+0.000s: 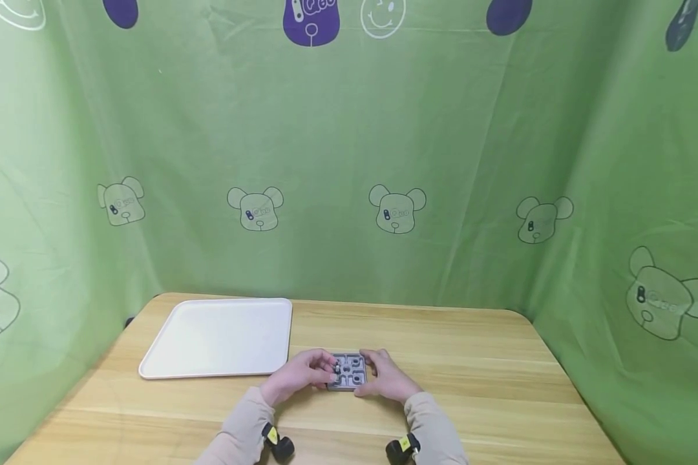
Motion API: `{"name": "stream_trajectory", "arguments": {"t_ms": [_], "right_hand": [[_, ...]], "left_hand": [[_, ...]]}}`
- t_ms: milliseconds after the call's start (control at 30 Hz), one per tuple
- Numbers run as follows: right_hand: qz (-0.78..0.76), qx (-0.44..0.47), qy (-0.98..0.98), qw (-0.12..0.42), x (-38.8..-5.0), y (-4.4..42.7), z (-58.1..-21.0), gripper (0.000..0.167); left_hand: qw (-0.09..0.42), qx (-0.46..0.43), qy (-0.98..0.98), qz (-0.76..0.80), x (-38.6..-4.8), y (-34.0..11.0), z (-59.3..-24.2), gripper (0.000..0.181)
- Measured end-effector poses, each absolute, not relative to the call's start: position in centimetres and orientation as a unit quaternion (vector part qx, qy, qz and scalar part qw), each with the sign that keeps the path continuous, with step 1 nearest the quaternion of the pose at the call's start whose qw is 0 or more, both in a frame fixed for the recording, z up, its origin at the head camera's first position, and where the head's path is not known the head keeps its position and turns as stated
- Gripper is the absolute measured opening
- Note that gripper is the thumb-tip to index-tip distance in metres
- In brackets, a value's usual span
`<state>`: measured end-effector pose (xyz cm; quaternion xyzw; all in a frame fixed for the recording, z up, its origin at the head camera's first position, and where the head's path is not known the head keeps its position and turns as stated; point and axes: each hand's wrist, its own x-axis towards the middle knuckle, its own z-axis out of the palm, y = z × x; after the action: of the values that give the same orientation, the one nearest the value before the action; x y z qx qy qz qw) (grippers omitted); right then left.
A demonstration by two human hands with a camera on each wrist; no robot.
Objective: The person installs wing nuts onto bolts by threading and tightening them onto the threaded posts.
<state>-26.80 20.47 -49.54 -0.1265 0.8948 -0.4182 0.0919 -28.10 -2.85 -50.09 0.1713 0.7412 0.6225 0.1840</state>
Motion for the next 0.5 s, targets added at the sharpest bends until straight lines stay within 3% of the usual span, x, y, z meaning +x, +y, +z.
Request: {"name": "stream_trajectory", "arguments": {"t_ms": [500], "right_hand": [[-0.417,-0.127,0.896,0.091,-26.88,20.49,-49.72,0.093]], "left_hand": [[0.164,0.159,0.748,0.623,-28.13,-2.58,-50.48,0.034]]}}
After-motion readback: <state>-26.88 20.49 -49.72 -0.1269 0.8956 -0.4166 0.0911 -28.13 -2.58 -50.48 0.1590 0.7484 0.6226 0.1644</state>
